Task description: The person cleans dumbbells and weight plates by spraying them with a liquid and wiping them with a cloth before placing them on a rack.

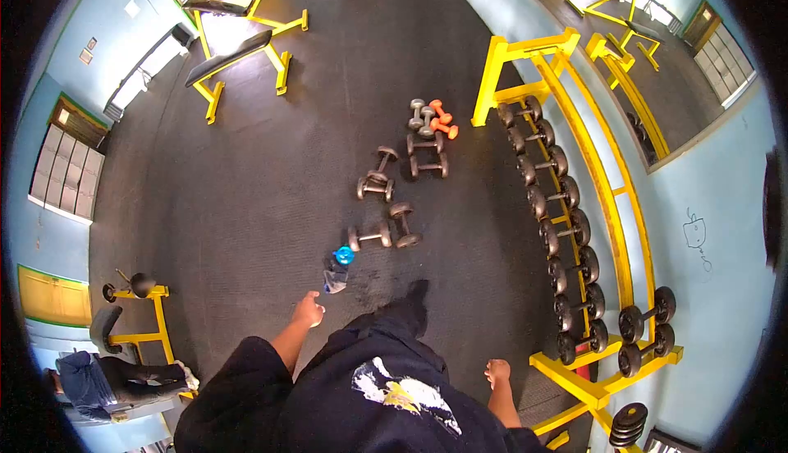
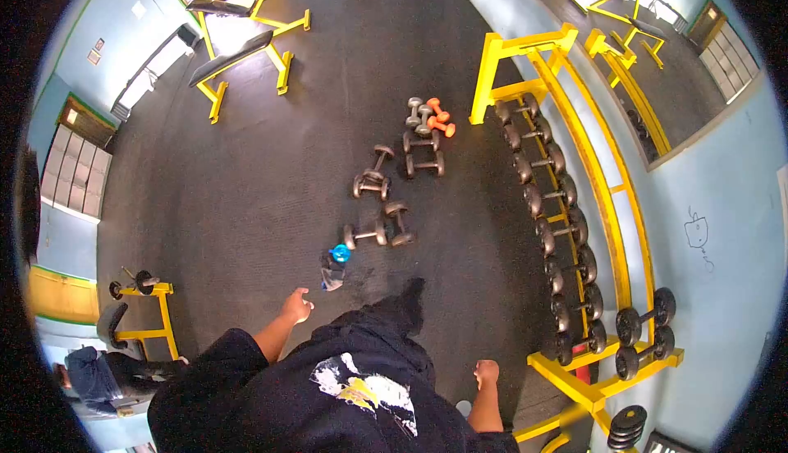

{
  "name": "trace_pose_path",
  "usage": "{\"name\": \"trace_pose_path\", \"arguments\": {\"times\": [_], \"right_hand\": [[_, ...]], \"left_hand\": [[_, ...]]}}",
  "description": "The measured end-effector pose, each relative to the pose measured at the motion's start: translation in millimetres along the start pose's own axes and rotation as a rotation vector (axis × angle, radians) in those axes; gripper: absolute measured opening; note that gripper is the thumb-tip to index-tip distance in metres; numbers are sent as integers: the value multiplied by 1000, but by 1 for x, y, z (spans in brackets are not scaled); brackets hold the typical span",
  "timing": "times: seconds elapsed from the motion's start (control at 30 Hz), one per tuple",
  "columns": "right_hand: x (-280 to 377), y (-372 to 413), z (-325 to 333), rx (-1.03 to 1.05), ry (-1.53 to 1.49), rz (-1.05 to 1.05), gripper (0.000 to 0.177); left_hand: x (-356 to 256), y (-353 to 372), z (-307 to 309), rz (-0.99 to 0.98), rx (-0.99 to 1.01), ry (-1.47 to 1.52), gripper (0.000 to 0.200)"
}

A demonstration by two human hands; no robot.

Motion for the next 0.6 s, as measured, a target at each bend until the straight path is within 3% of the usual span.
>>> {"name": "trace_pose_path", "arguments": {"times": [0.07, 0.17, 0.23, 0.3, 0.37, 0.47, 0.5, 0.6], "right_hand": [[-5, 30, -26, 10, -84, -152, 15], [7, 45, -77, 98, 45, -120, 14], [20, 47, -108, 101, 57, -85, 14], [46, 52, -142, 109, 58, -48, 14], [69, 63, -180, 92, 68, -76, 15], [102, 52, -244, 41, 77, 119, 16], [121, 74, -267, 93, 150, 28, 17], [163, 72, -349, 29, 120, 163, 17]], "left_hand": [[39, 9, 3, 57, 18, -47, 54], [104, 8, 20, 140, -70, 88, 60], [119, 21, 41, 131, -108, 117, 59], [145, 22, 66, 246, -152, 136, 57], [180, 0, 80, 249, -176, 166, 56], [233, -28, 114, 235, -277, 168, 52], [253, -35, 133, 211, -350, 132, 51], [326, -80, 156, 283, -224, 333, 49]]}}
Point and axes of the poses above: each hand's wrist, its own y-axis away from the middle knuckle, its own z-axis out of the back of the hand, x = y × z, the point moved 10 cm from there along -y, towards the middle knuckle, and after that the axes turned 2 degrees about -y, right-handed, at the moved point
